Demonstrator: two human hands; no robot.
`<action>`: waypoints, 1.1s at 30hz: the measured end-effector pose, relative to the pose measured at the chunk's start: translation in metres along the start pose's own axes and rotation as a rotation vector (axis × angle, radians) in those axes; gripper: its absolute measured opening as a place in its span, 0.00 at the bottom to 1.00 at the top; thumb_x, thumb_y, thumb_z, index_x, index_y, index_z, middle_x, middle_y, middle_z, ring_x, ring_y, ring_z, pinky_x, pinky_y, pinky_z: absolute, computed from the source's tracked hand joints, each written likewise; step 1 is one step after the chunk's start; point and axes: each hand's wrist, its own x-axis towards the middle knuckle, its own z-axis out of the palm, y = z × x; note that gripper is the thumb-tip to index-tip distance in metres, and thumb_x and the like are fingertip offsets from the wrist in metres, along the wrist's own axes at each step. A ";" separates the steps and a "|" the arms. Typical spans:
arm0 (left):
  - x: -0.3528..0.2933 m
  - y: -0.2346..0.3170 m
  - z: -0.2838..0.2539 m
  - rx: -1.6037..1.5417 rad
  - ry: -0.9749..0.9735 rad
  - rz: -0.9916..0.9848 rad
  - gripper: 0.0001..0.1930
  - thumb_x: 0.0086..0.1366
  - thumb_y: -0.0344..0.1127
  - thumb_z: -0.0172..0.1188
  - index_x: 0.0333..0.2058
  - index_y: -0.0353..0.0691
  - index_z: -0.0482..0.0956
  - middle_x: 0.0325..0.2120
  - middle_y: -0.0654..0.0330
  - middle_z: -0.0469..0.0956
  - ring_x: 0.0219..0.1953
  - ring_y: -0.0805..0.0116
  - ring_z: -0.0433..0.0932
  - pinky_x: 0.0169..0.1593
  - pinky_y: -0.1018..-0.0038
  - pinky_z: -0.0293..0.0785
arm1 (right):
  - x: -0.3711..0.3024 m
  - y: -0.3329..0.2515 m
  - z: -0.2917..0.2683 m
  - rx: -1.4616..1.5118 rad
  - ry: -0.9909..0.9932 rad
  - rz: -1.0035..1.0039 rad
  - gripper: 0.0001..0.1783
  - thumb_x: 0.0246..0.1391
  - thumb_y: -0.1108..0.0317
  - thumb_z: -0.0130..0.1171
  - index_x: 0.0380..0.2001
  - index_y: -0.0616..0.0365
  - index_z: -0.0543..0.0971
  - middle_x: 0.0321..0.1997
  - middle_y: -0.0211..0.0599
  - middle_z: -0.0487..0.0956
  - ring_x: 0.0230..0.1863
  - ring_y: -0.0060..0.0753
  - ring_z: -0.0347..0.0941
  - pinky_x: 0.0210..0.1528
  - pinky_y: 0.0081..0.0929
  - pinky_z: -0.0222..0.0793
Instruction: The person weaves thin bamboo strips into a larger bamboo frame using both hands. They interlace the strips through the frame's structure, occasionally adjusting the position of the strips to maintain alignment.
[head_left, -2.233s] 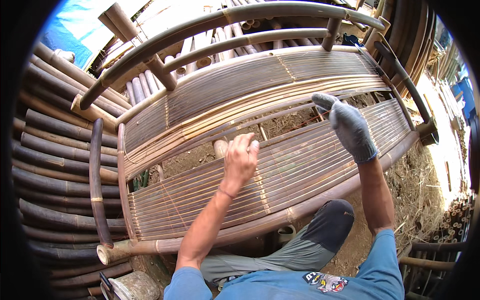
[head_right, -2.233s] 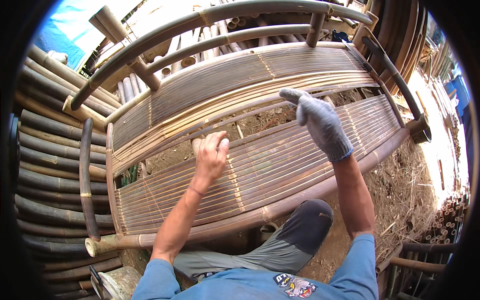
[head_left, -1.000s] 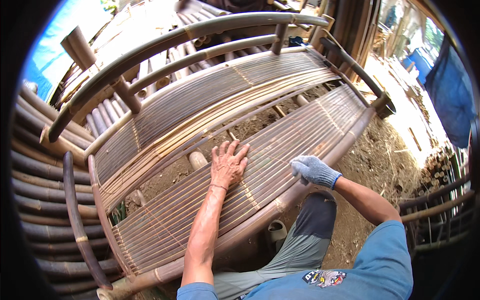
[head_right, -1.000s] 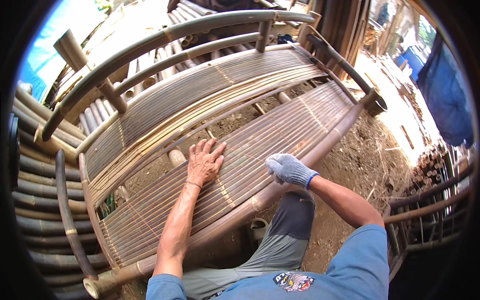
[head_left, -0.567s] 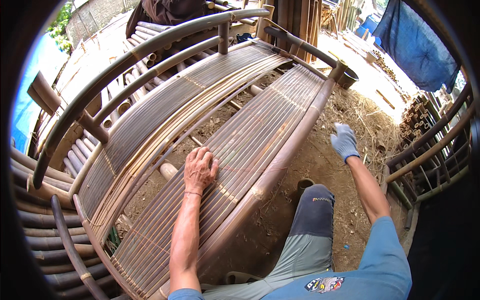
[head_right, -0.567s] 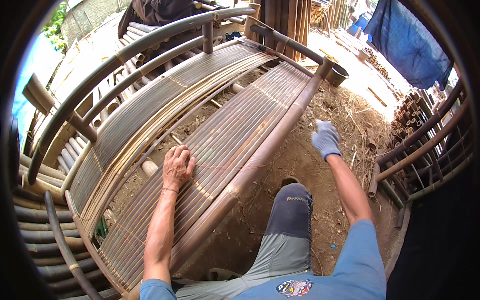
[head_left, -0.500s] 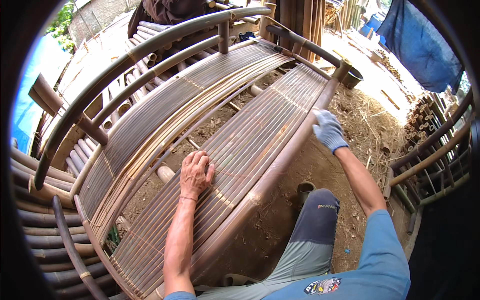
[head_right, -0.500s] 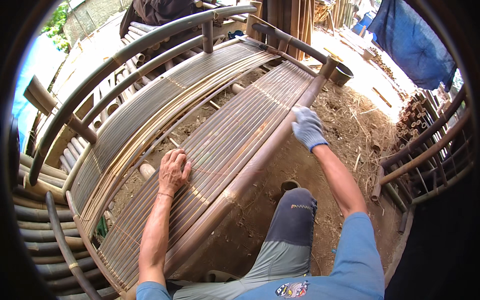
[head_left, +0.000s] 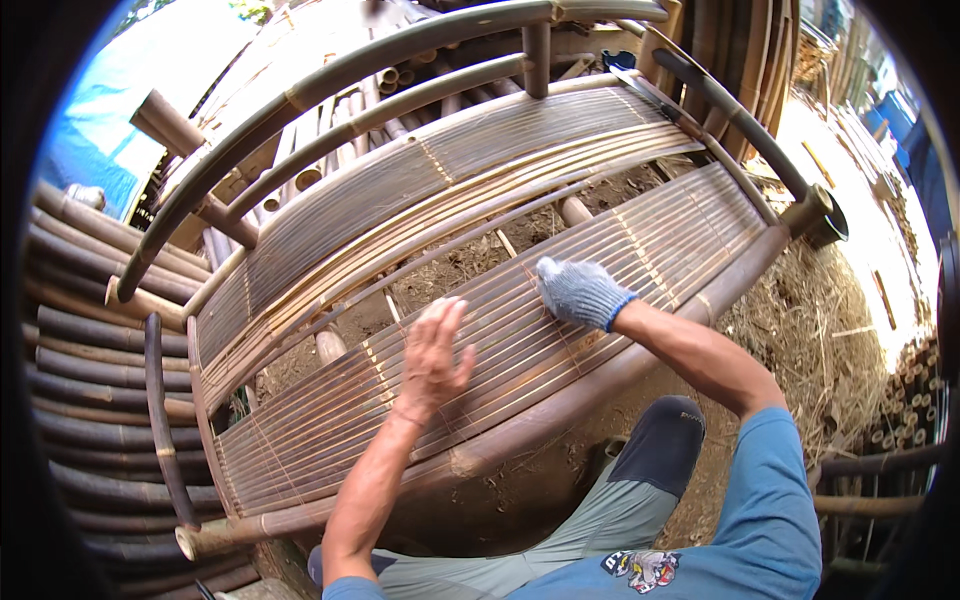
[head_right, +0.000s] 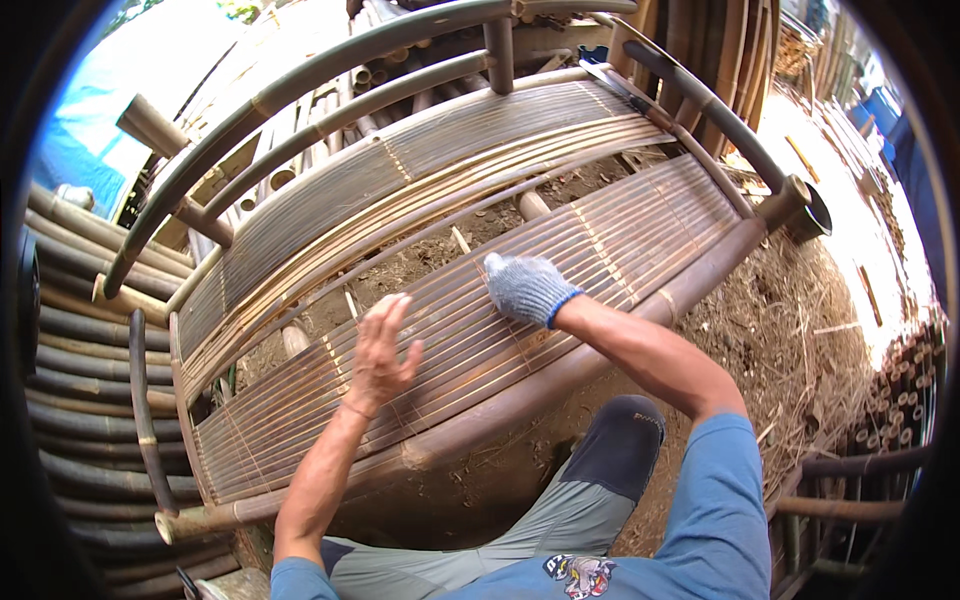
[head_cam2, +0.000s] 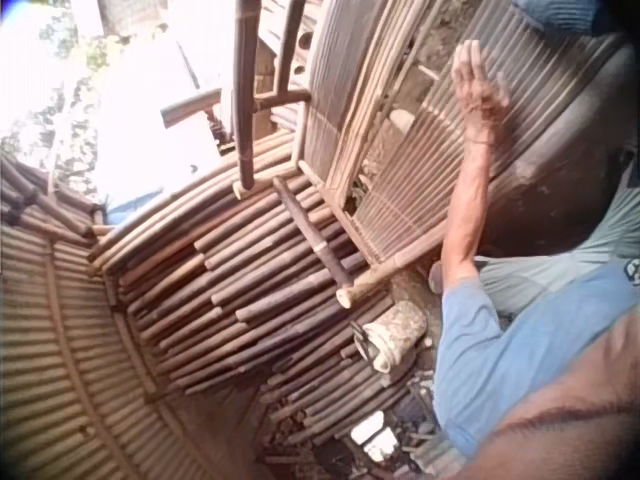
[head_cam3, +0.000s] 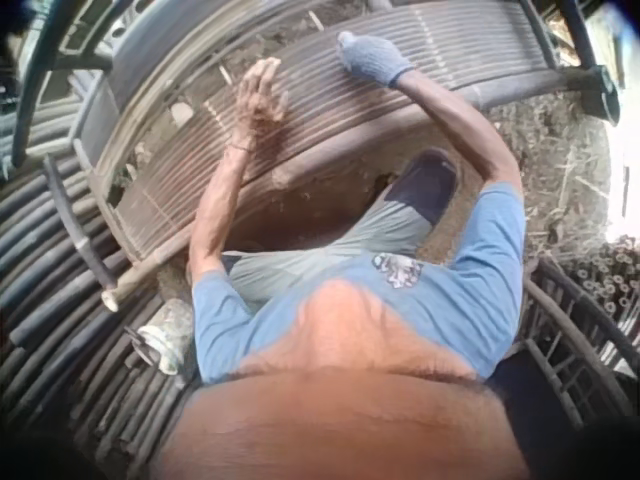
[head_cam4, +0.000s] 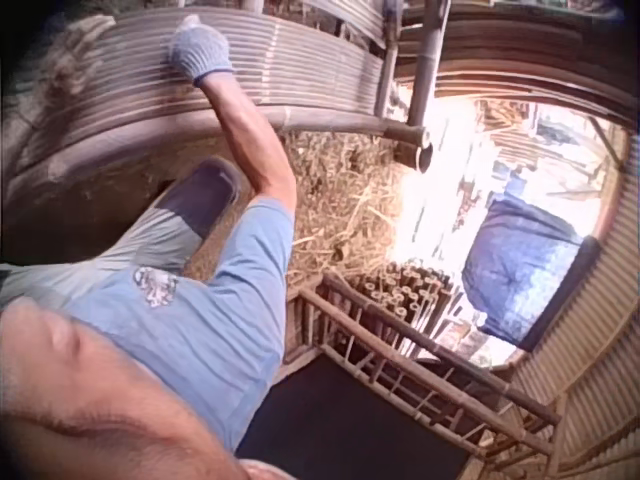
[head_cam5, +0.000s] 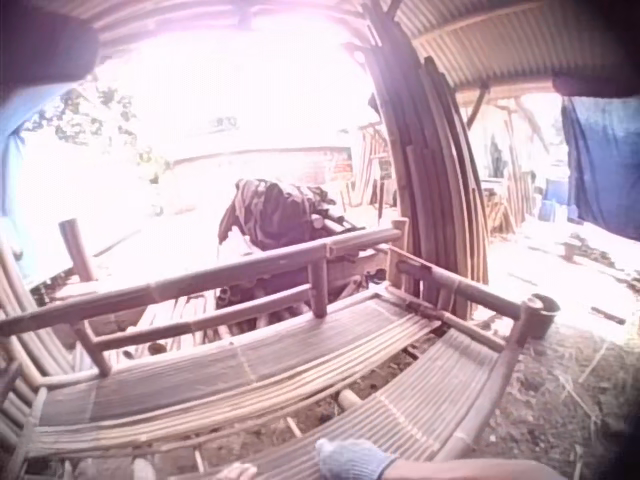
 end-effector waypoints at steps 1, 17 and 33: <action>0.029 0.026 0.014 -0.026 -0.002 0.027 0.35 0.60 0.38 0.64 0.64 0.36 0.63 0.60 0.48 0.68 0.65 0.55 0.66 0.70 0.60 0.61 | -0.011 0.004 -0.004 0.118 -0.107 0.058 0.17 0.64 0.61 0.49 0.30 0.64 0.78 0.33 0.58 0.80 0.34 0.59 0.80 0.37 0.49 0.76; 0.111 0.130 0.071 -0.302 0.188 -0.069 0.18 0.68 0.40 0.62 0.21 0.39 0.73 0.18 0.57 0.67 0.22 0.57 0.70 0.29 0.63 0.69 | -0.164 0.205 -0.180 0.682 0.229 0.160 0.08 0.55 0.69 0.67 0.34 0.64 0.85 0.30 0.35 0.83 0.33 0.24 0.77 0.38 0.24 0.74; 0.190 -0.032 0.136 -0.374 -0.588 -0.853 0.13 0.59 0.35 0.62 0.41 0.37 0.85 0.38 0.47 0.84 0.40 0.53 0.83 0.45 0.63 0.76 | 0.175 0.109 0.067 0.085 -0.448 -0.347 0.14 0.48 0.67 0.58 0.36 0.62 0.86 0.38 0.54 0.84 0.35 0.45 0.82 0.39 0.40 0.76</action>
